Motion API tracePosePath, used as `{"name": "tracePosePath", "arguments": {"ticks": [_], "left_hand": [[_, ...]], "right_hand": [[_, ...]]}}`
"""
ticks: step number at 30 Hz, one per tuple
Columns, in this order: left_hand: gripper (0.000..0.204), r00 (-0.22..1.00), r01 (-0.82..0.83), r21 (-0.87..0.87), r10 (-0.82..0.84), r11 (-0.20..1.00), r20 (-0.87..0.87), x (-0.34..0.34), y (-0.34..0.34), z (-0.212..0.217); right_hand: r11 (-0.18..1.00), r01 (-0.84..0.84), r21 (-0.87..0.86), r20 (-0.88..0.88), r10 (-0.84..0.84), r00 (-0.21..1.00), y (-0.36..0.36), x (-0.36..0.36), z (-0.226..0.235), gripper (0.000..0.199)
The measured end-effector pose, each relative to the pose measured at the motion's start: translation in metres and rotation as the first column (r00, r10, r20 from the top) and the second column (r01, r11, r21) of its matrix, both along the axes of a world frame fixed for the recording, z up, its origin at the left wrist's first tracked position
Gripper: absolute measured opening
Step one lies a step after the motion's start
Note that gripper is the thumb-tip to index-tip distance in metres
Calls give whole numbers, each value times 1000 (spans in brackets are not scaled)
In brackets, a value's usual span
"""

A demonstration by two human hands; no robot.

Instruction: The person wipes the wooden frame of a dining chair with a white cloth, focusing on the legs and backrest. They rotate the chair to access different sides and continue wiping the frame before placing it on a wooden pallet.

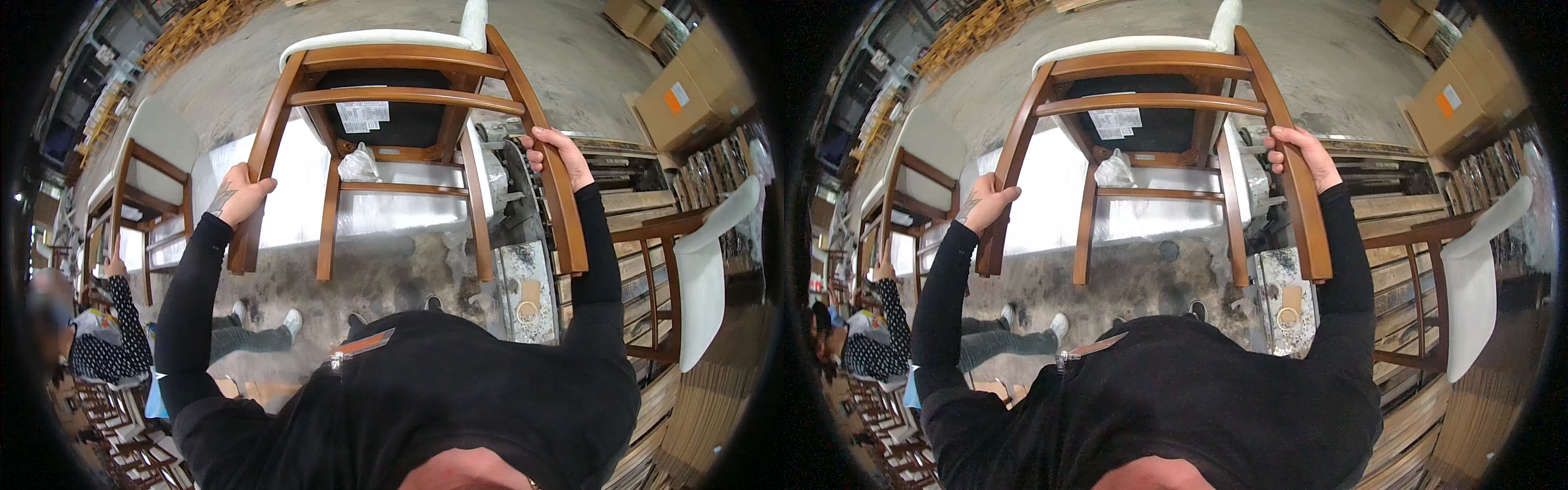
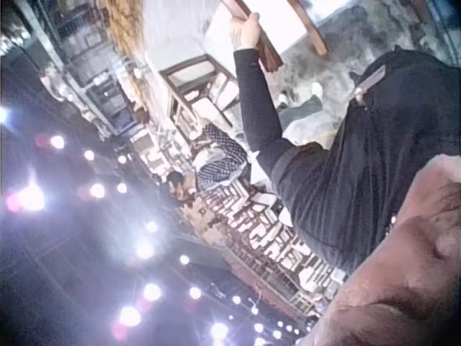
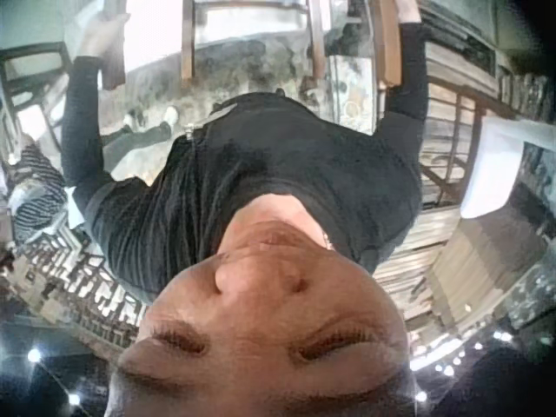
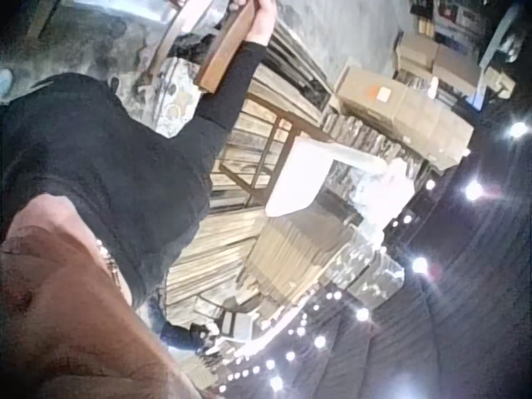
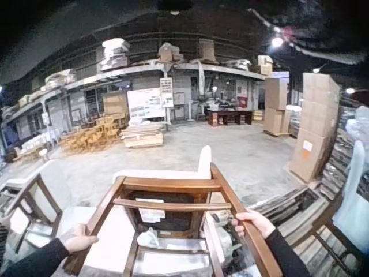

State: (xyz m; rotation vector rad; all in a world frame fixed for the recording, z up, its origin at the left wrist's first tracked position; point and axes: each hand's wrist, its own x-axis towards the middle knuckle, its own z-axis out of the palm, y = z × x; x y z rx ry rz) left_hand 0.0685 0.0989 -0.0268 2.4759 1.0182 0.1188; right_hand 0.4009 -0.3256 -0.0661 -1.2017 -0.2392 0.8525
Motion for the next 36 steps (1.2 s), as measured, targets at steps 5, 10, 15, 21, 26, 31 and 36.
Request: {"name": "tracePosePath", "arguments": {"ticks": [5, 10, 15, 21, 26, 31, 36], "left_hand": [[44, 1000, 4, -246, -2, 969, 10, 24, 5, 15], [43, 981, 24, -506, 77, 862, 179, -2, 13, 1], [47, 987, 69, -362, -10, 929, 163, -29, -6, -2], [43, 948, 119, -570, 77, 813, 308, -27, -23, 13], [52, 941, 76, -513, 109, 855, 321, -19, -21, 18], [59, 938, 9, -473, 156, 881, 309, -14, -18, 23], [60, 936, -100, -478, 245, 873, 252, -10, -29, 33]], "right_hand": [[998, -46, 32, -6, 46, 999, -3, 19, 6, 22], [999, 48, -1, -24, -48, 999, 14, 6, 19, 27], [986, 3, -168, 76, 10, 997, 5, 0, 27, 33], [711, 535, -455, 866, 213, 453, 20, -21, 63, 49], [934, 310, -179, 949, 81, 305, 95, -144, 35, 41], [847, 102, -521, 658, 323, 680, 277, -95, -135, 54], [667, 32, -744, 568, 607, 555, 390, -60, -255, 60]]}}
